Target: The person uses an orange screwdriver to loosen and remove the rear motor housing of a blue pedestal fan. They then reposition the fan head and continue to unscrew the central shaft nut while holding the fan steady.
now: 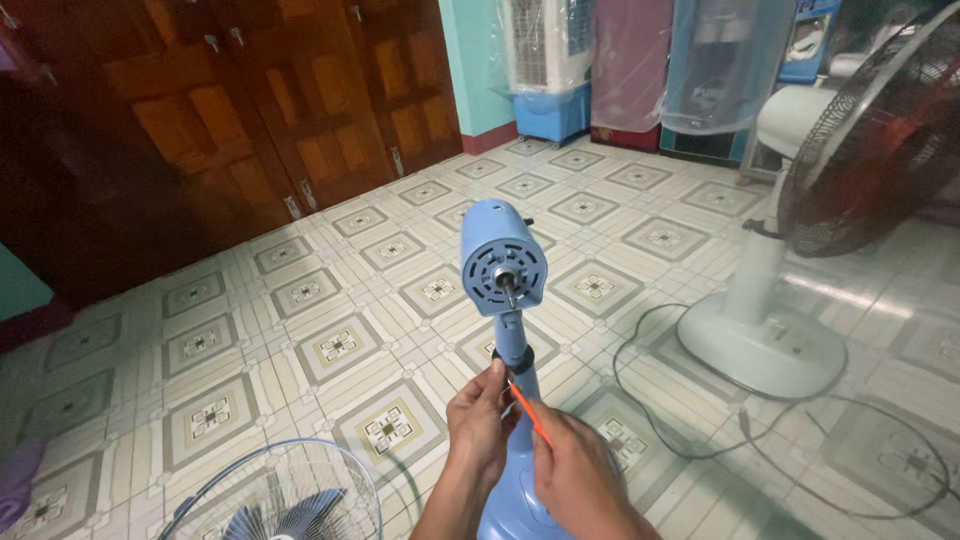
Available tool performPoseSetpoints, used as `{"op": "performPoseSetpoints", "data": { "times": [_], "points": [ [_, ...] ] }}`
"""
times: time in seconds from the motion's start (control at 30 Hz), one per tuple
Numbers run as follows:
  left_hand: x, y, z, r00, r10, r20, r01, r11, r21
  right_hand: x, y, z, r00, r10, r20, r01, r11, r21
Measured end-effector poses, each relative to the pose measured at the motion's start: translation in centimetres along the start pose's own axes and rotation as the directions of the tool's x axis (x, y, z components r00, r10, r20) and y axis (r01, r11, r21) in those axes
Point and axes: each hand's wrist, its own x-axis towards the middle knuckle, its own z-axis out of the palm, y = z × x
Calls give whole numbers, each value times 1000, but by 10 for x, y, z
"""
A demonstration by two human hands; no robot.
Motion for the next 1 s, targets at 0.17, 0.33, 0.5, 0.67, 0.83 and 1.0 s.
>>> {"op": "performPoseSetpoints", "data": {
  "times": [0.17,0.33,0.5,0.67,0.83,1.0],
  "points": [
    [12,-4,1,997,19,74,-19,1000,6,5,-5,-3,999,-49,-16,48,997,-67],
    [20,4,14,997,-32,73,34,999,-34,15,-15,-10,992,94,83,-77,980,-185],
    [28,14,22,989,-100,105,108,991,-76,26,-11,-8,994,68,81,-45,966,-255],
    [40,19,31,988,-90,128,105,988,-116,40,-2,0,997,70,15,-66,977,-202],
    [56,22,35,981,-115,154,119,993,-15,59,10,10,991,122,-56,-121,993,7],
    [78,26,39,953,-41,299,78,990,-113,72,13,16,989,138,-59,-137,990,22]
  ]
}}
